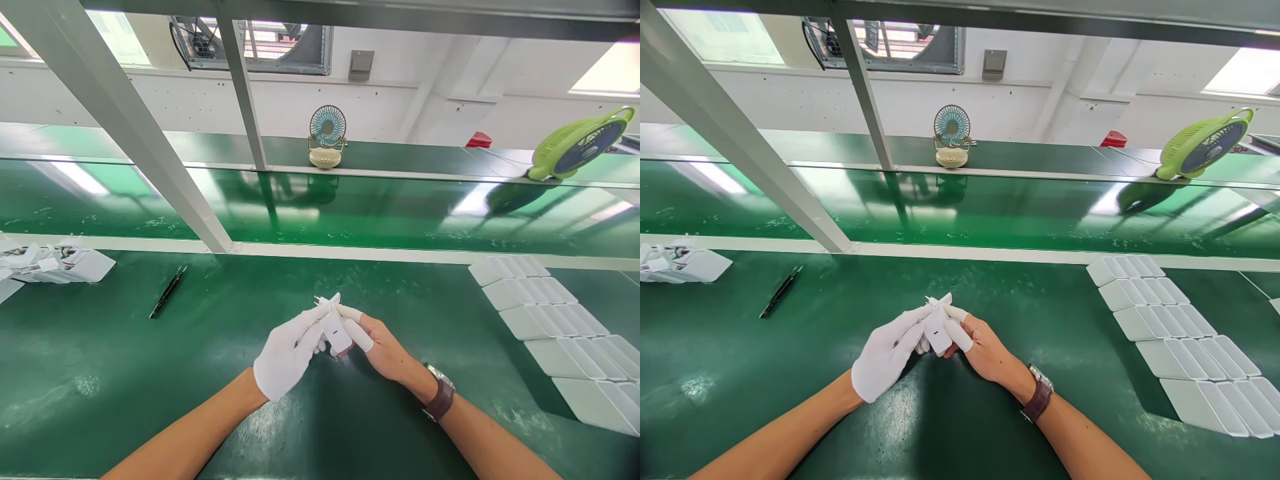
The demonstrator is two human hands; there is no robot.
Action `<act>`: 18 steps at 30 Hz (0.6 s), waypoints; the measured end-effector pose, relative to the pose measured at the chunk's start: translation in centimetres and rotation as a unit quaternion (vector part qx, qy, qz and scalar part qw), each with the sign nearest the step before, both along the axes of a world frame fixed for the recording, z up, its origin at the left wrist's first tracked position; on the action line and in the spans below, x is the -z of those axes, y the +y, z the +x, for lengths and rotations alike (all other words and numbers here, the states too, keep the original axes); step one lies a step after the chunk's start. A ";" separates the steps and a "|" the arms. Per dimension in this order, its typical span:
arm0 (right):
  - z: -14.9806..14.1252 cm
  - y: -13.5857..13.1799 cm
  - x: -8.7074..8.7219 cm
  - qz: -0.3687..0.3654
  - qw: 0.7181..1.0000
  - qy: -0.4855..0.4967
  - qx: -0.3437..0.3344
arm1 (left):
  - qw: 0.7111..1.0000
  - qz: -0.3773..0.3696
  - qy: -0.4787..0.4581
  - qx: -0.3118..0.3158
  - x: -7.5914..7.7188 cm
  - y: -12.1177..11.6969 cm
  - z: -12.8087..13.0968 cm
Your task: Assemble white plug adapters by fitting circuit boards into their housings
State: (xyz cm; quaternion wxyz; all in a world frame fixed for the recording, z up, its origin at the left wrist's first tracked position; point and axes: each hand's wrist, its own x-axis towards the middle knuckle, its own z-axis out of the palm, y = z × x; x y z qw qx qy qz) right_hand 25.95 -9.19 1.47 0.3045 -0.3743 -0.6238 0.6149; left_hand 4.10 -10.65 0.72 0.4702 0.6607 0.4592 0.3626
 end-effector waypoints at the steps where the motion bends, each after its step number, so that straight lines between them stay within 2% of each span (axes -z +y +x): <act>1: 0.0 0.0 0.0 -0.003 1.000 0.000 0.000 | 1.000 -0.002 0.001 0.000 0.0 0.0 0.0; 18: 0.0 -0.2 0.2 -0.003 1.000 -0.004 0.012 | 1.000 0.005 0.023 0.013 0.2 -0.4 0.0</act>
